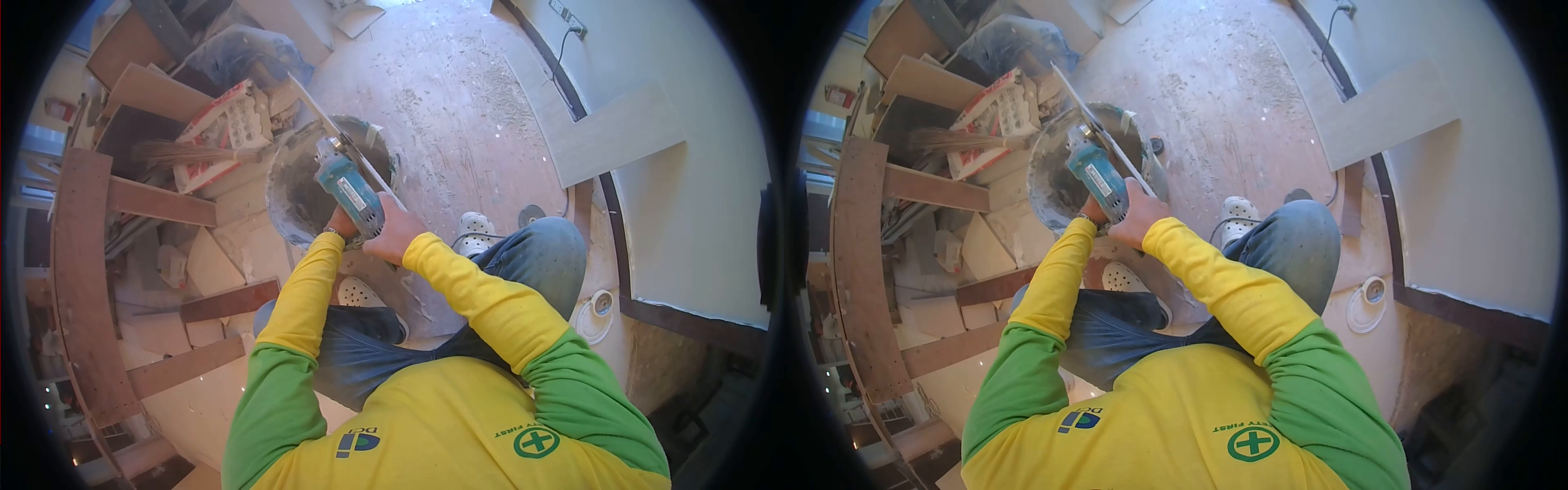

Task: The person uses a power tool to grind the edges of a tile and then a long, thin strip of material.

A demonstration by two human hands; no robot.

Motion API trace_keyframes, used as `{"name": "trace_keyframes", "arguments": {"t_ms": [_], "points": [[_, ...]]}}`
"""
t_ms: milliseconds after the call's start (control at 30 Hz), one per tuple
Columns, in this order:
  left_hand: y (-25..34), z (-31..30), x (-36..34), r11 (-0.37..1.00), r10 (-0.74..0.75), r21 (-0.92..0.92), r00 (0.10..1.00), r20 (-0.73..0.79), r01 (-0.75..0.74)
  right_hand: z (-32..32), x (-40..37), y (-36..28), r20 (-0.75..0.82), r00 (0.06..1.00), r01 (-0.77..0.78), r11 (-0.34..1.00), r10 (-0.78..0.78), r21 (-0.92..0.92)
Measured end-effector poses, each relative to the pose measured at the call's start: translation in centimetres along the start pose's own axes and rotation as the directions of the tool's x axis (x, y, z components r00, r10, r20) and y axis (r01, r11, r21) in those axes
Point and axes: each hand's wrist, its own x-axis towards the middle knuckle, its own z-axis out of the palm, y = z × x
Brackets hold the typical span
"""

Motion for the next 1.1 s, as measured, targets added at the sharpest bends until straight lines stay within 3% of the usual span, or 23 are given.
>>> {"name": "trace_keyframes", "arguments": {"t_ms": [300, 400, 533, 633, 700, 833, 933, 1000, 1100], "points": [[2.6, -0.5, -0.1, 0.988, 0.013, 0.154, 0.999, 0.050, -0.021, 0.5, -0.8, 1.0, -0.004, 0.999, 0.035, 0.999, -0.035, -0.004], [2.4, -0.4, -0.2, 0.998, -0.030, 0.055, 0.999, 0.044, 0.027, 0.7, -0.9, 1.3, -0.027, 0.998, 0.055, 0.998, -0.054, 0.016], [1.1, -0.3, -0.3, 0.991, 0.013, 0.134, 1.000, 0.029, -0.017, 0.0, -0.8, -0.1, 0.005, 1.000, -0.015, 0.999, 0.014, 0.050], [-0.2, 0.0, -0.5, 0.998, -0.021, 0.063, 1.000, 0.016, 0.020, 0.1, 0.3, -0.8, 0.031, 0.999, -0.038, 0.998, 0.036, 0.047], [-0.8, 0.6, -0.4, 0.912, -0.196, -0.370, 0.980, -0.016, 0.177, 0.5, 1.1, -0.9, -0.011, 1.000, -0.010, 0.998, 0.011, 0.058], [0.2, 0.4, -0.5, 0.838, -0.300, -0.475, 0.954, 0.012, 0.269, -0.1, 1.1, -1.7, 0.018, 0.999, -0.035, 0.999, 0.034, 0.040], [1.1, 0.1, -0.6, 0.908, -0.217, -0.360, 0.976, 0.030, 0.214, 0.6, 1.5, -0.9, -0.034, 0.999, -0.027, 0.999, 0.028, 0.038], [1.2, -0.3, -0.3, 0.998, -0.063, 0.010, 0.998, 0.019, 0.063, 0.8, 1.4, -0.2, -0.026, 1.000, 0.002, 0.999, -0.001, 0.033], [1.3, -0.4, -0.3, 0.998, -0.026, 0.056, 1.000, 0.002, 0.025, 0.9, 0.6, 0.3, -0.051, 0.998, 0.024, 1.000, -0.023, 0.009]]}}
